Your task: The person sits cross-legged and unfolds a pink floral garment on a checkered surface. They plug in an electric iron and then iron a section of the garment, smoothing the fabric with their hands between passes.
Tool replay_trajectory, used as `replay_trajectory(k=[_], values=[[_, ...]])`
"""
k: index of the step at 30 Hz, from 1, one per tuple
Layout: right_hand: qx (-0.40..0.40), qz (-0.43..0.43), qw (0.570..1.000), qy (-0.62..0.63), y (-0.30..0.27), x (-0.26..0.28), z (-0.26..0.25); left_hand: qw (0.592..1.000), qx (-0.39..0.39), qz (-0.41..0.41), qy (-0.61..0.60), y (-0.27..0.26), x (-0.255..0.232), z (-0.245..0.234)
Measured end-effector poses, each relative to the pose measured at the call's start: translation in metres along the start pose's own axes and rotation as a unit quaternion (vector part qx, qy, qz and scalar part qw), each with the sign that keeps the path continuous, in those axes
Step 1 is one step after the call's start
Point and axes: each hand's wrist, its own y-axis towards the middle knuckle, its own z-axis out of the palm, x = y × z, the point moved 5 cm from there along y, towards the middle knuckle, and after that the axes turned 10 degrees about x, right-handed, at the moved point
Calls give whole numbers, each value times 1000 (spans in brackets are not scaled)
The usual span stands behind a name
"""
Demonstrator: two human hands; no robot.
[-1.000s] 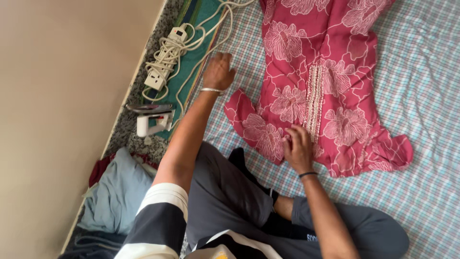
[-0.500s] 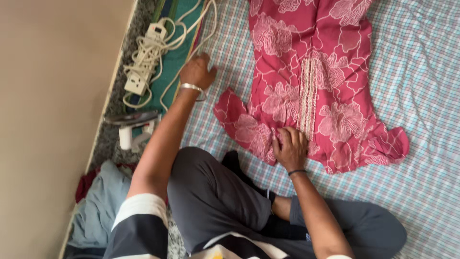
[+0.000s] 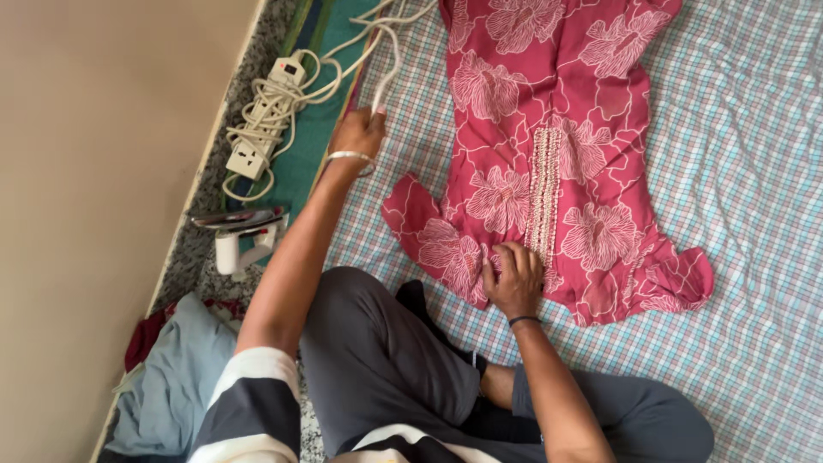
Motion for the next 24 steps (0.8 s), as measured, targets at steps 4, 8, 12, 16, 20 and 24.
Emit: replay_trajectory(k=[4, 8, 12, 16, 20, 24], values=[[-23, -6, 1000, 18, -3, -2, -4, 982, 23, -22, -186, -101, -31, -39], [-98, -33, 980, 168, 28, 20, 23, 969, 70, 221, -80, -182, -51, -46], [177, 259, 616, 722, 95, 76, 104, 914, 210, 342, 62, -239, -61, -32], [114, 300, 485, 814, 162, 107, 74, 948, 71, 310, -15, -284, -43, -69], [66, 216, 626, 746, 160, 132, -13, 888, -419, -69, -177, -327, 50, -92], [58, 130, 723, 676, 149, 167, -63, 868, -491, -82, -5, -296, 113, -77]])
